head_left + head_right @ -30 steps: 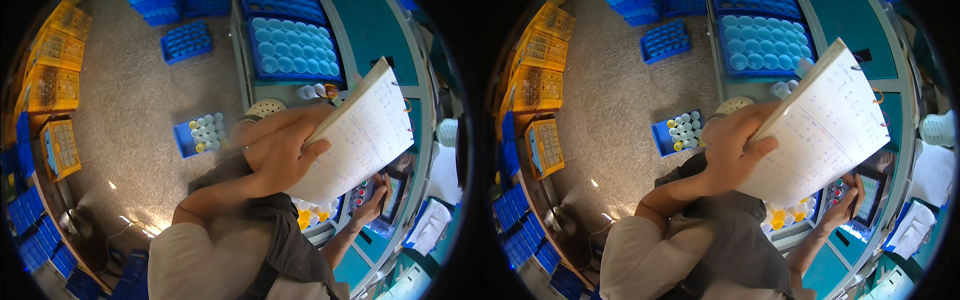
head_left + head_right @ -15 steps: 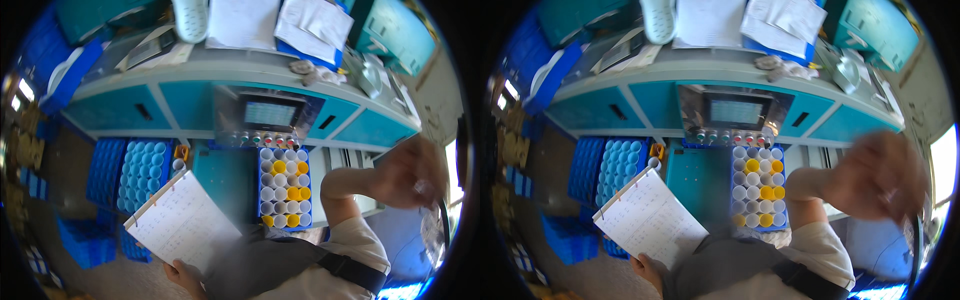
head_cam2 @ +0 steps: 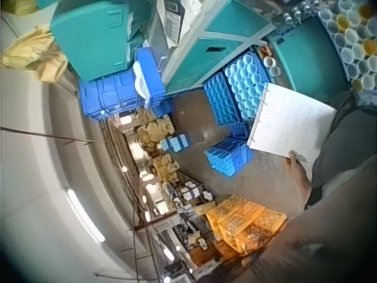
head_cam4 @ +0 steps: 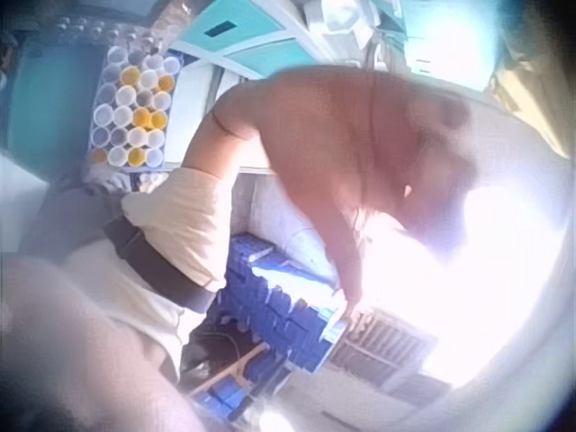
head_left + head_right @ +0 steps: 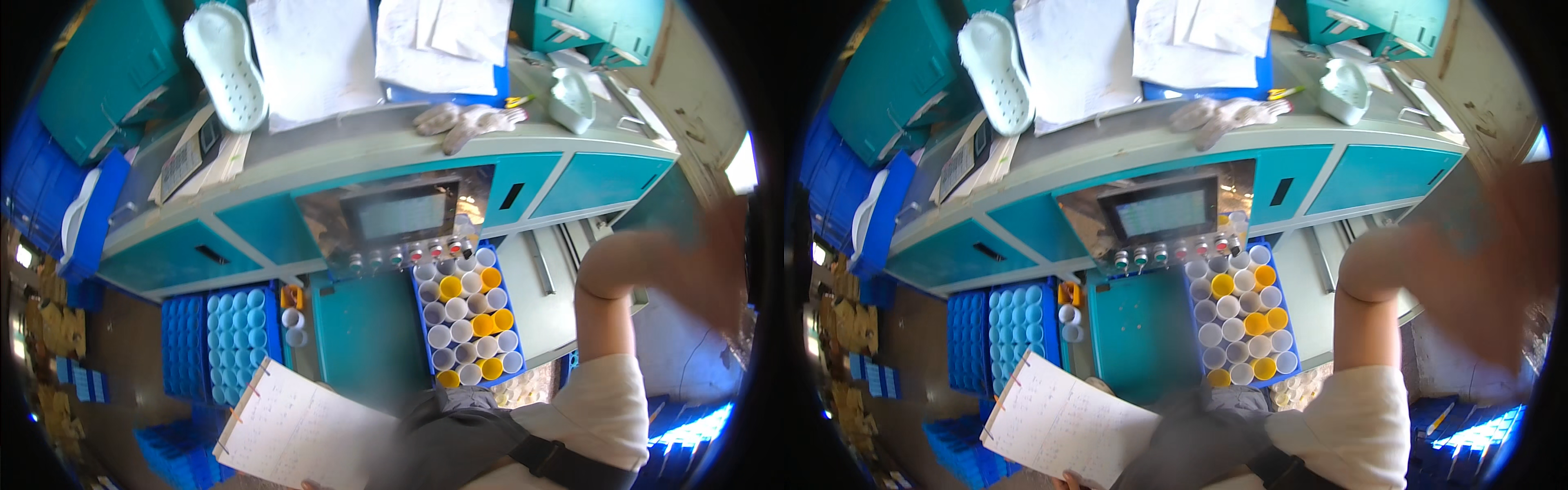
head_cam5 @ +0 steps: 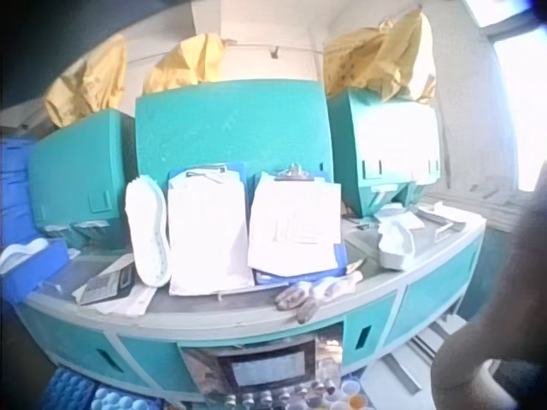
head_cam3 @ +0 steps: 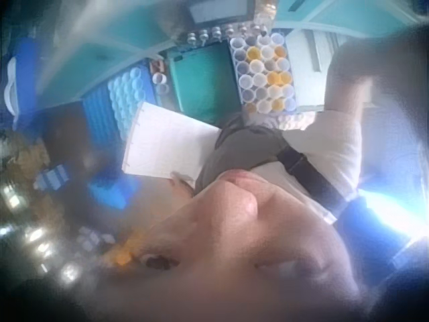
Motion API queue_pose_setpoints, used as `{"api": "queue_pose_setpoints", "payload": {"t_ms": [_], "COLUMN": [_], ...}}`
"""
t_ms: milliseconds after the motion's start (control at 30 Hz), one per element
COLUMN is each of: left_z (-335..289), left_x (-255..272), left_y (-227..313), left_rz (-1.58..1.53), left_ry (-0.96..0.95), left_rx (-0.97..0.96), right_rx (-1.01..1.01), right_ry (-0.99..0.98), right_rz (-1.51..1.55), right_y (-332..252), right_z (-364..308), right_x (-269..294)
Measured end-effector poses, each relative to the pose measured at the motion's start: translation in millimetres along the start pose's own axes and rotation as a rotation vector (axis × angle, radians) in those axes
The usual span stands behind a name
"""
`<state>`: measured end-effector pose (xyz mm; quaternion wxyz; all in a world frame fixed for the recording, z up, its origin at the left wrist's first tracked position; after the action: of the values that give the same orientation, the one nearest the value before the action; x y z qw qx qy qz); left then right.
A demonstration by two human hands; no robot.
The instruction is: The person operates a machine's touchscreen using a stylus while holding a clipboard with handwritten notes. They repeatedly tap the screen and occasionally write on the clipboard, then place the clipboard on the counter and continue interacting with the machine.
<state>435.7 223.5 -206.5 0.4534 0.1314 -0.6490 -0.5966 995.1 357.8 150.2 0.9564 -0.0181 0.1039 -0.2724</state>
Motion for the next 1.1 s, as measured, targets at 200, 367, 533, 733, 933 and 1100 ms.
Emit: {"api": "queue_pose_setpoints", "payload": {"t_ms": [200,367,533,733,933,1100], "left_z": [25,38,49,63,75,36], "left_x": [-30,-42,-49,-45,-4,15], "left_y": [51,81,105,155,267,367], "left_rz": [-0.068,-0.132,-0.163,-0.266,-0.604,0.254], "left_ry": [-0.067,-0.107,-0.139,-0.133,-0.137,-0.146], "left_rx": [-0.175,-0.287,-0.372,-0.560,-1.026,-0.826], "right_rx": [-0.679,-0.588,-0.520,-0.410,-0.521,-1.295], "right_ry": [-0.671,-0.966,-1.146,-0.695,-0.069,-0.029], "right_rz": [-1.184,-1.537,-1.487,-1.273,-1.079,-0.659], "right_y": [270,314,308,269,296,379], "right_z": [-69,-109,-92,-70,-58,-68], "right_x": [21,59,63,69,55,59]}}
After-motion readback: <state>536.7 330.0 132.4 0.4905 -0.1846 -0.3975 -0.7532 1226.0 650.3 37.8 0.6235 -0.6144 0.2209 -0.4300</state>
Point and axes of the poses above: each hand's wrist, its own z-axis towards the middle knuckle, its own x-axis out of the back of the hand, y = z × x, the point moved 2 cm from there along z, towards the middle knuckle, and after that the axes turned 9 degrees about -x, right-handed, at the moved point
